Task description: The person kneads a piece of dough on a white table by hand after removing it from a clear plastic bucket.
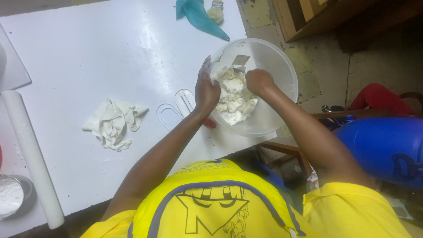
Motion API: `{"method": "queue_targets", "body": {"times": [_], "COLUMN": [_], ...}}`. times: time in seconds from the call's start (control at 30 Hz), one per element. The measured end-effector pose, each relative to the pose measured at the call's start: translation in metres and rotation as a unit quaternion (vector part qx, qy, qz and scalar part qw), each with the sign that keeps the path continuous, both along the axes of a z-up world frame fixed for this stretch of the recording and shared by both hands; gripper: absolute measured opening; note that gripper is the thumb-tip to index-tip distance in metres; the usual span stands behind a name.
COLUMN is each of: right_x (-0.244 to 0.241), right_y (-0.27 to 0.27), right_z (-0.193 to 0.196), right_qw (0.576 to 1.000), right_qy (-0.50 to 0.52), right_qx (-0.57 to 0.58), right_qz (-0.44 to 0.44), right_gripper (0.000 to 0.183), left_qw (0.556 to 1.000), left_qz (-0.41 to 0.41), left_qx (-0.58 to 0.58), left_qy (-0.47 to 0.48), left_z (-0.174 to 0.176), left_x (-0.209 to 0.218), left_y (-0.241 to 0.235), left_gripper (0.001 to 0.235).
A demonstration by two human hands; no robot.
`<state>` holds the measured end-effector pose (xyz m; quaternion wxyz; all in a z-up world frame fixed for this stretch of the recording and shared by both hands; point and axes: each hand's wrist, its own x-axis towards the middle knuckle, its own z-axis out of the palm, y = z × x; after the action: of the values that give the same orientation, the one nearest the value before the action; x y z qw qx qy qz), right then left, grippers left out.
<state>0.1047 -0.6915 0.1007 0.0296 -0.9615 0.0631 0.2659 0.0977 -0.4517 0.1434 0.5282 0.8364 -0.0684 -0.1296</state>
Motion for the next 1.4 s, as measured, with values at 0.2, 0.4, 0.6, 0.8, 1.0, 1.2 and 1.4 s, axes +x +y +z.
{"method": "queue_targets", "body": {"times": [0.2,0.4,0.6,0.8,1.0,1.2,1.4], "right_x": [0.065,-0.001,-0.007,-0.05,-0.057,-0.035,-0.043], "right_y": [0.01,0.026,0.01,0.041,0.07,0.1,0.074], "right_z": [-0.049,-0.048,-0.041,0.032,0.096,0.051,0.0], "right_qw": [0.997,0.994,0.948,0.989,0.974,0.931,0.944], "right_qy": [0.034,0.052,0.18,0.127,0.219,0.352,0.32], "right_qx": [-0.023,0.073,0.18,-0.062,0.041,-0.075,0.001], "right_qz": [0.069,-0.063,-0.189,0.052,-0.028,0.061,-0.08], "right_gripper": [0.03,0.041,0.038,0.037,0.052,0.054,0.056], "left_qw": [1.0,0.999,0.996,0.997,0.998,0.997,0.997], "left_qz": [0.008,0.039,0.046,0.045,0.036,0.038,0.038], "left_qx": [-0.018,-0.026,-0.055,-0.054,-0.058,-0.073,-0.074], "left_qy": [0.01,-0.015,-0.049,-0.031,-0.008,0.01,-0.005], "left_z": [0.012,0.002,0.02,0.012,0.017,0.027,0.009], "left_x": [-0.005,-0.006,-0.01,-0.012,-0.016,-0.017,-0.024], "left_y": [0.004,-0.001,-0.002,0.001,0.001,0.002,-0.004], "left_gripper": [0.072,0.071,0.067,0.072,0.069,0.067,0.068]}}
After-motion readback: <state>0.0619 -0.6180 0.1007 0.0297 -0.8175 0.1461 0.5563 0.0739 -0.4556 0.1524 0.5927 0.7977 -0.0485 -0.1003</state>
